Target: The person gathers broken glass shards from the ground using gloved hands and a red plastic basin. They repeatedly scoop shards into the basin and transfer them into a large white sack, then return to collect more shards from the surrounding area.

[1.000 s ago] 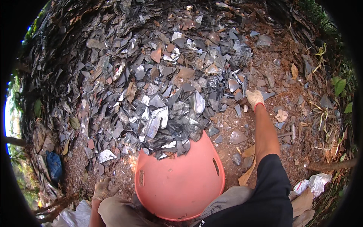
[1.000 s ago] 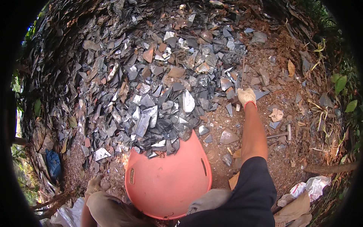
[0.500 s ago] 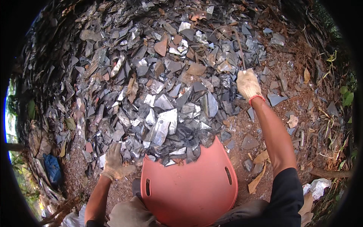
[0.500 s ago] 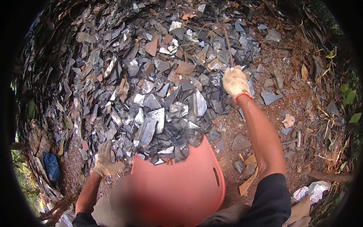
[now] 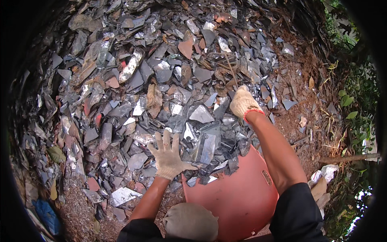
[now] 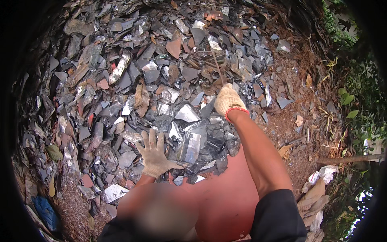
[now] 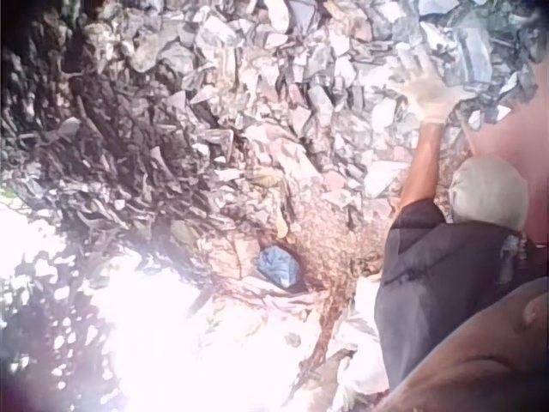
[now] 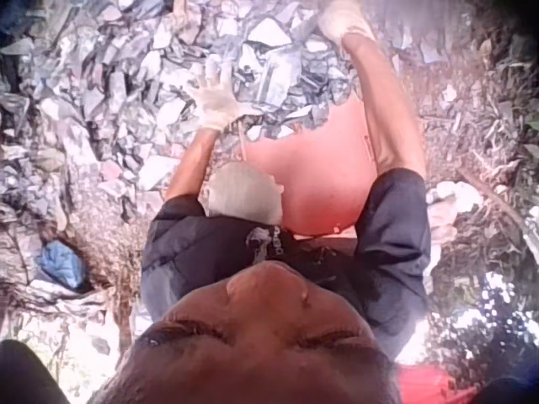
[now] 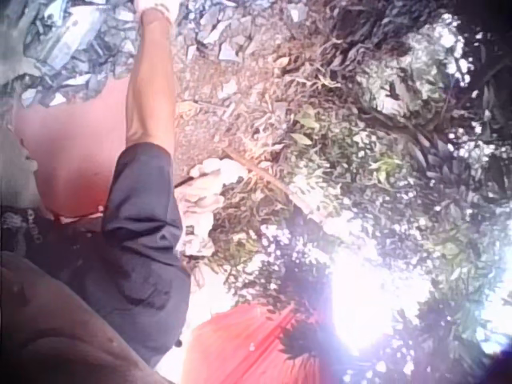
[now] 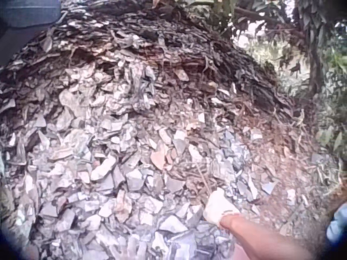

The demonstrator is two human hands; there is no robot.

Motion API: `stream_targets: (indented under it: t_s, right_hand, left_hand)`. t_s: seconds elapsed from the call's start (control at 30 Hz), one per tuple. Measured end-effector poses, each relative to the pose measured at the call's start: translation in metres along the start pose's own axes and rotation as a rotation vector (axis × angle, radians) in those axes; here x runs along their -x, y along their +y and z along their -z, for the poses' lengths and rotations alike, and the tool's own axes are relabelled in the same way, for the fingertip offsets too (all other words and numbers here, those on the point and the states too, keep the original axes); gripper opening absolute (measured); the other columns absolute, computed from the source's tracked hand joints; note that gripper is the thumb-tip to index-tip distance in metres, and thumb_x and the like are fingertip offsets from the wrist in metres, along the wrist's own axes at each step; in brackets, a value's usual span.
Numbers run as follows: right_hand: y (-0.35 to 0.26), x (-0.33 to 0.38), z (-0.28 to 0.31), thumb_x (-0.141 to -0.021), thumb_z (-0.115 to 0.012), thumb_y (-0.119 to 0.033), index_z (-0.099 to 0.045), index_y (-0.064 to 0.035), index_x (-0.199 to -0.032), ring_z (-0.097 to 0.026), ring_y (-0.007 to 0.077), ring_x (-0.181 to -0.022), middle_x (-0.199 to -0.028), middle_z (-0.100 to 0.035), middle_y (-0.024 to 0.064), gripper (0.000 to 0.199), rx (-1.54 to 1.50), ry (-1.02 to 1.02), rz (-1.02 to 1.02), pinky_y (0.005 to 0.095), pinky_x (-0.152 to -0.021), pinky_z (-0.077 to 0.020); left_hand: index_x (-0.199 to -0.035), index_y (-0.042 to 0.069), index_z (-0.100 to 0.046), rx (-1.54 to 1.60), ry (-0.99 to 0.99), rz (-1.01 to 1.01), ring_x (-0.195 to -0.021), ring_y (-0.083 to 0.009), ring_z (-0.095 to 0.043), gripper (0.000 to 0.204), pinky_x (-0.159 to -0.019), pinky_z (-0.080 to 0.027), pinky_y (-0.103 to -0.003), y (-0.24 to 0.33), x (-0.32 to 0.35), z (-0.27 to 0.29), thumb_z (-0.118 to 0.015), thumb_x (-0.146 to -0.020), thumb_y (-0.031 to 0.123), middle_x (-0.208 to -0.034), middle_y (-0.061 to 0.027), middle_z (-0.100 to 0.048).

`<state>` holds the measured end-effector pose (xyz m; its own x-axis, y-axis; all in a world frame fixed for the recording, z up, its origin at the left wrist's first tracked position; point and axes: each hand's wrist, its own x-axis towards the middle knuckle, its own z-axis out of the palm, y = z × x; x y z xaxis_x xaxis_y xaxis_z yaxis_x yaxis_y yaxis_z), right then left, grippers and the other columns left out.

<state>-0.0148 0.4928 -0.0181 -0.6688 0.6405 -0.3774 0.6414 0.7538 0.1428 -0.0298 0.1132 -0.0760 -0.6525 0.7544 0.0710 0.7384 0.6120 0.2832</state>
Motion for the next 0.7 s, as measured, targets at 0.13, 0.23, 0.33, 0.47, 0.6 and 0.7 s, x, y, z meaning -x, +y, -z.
stream_targets:
  t_s: [0.13,0.23,0.33,0.47,0.6,0.7]
  right_hand:
    - [-0.054,0.027,0.049,-0.093,-0.056,-0.013,-0.056,0.0116,-0.132,-0.067,0.0407,-0.120,-0.121,-0.067,0.0344,0.046,-0.041,-0.043,-0.042,0.0438,-0.100,-0.0536]
    - [-0.059,0.038,0.031,-0.094,-0.057,-0.015,-0.052,0.0157,-0.132,-0.064,0.0412,-0.124,-0.130,-0.063,0.0336,0.049,-0.192,-0.010,-0.113,0.0454,-0.102,-0.0531]
    - [-0.039,0.057,0.018,-0.094,-0.057,-0.011,-0.047,0.0153,-0.132,-0.064,0.0427,-0.124,-0.129,-0.062,0.0361,0.048,-0.160,-0.122,-0.099,0.0481,-0.099,-0.0546]
    - [-0.045,0.122,0.034,-0.091,-0.058,-0.008,-0.051,0.0089,-0.125,-0.069,0.0493,-0.110,-0.114,-0.069,0.0339,0.039,-0.302,-0.119,-0.121,0.0526,-0.094,-0.0551]
    - [-0.035,0.195,0.058,-0.093,-0.052,-0.010,-0.048,0.0086,-0.122,-0.068,0.0499,-0.110,-0.112,-0.068,0.0360,0.035,-0.377,-0.330,-0.272,0.0562,-0.089,-0.0547]
    - [-0.019,0.254,0.016,-0.095,-0.053,-0.010,-0.048,0.0085,-0.116,-0.069,0.0524,-0.097,-0.100,-0.068,0.0385,0.029,-0.174,-0.155,-0.067,0.0578,-0.082,-0.0550]
  left_hand:
    - [-0.156,0.004,-0.042,0.111,0.028,0.045,-0.156,-0.0534,0.004,0.161,-0.112,0.012,-0.079,0.009,-0.004,0.005,-0.063,-0.031,0.104,-0.167,-0.0268,-0.023]
    - [-0.162,0.005,-0.029,0.167,-0.322,0.270,-0.153,-0.0591,0.001,0.163,-0.100,-0.016,-0.090,0.040,-0.023,0.045,-0.081,-0.033,0.090,-0.167,-0.0290,-0.022]
    - [-0.164,0.001,-0.021,0.322,-0.408,0.366,-0.153,-0.0584,-0.010,0.158,-0.113,-0.027,-0.076,0.051,-0.040,0.062,-0.089,-0.045,0.079,-0.166,-0.0321,-0.024]
    - [-0.160,0.001,-0.031,0.514,-0.180,0.475,-0.148,-0.0496,-0.033,0.142,-0.117,-0.037,-0.057,0.037,-0.052,0.056,-0.087,-0.054,0.077,-0.156,-0.0293,-0.042]
    - [-0.155,0.007,-0.044,0.433,-0.286,0.369,-0.144,-0.0423,-0.039,0.128,-0.110,-0.043,-0.060,0.054,-0.056,0.064,-0.081,-0.058,0.082,-0.152,-0.0212,-0.049]
    - [-0.157,0.016,-0.043,0.479,-0.258,0.303,-0.149,-0.0422,-0.033,0.127,-0.106,-0.039,-0.071,0.061,-0.049,0.060,-0.077,-0.057,0.086,-0.157,-0.0183,-0.044]
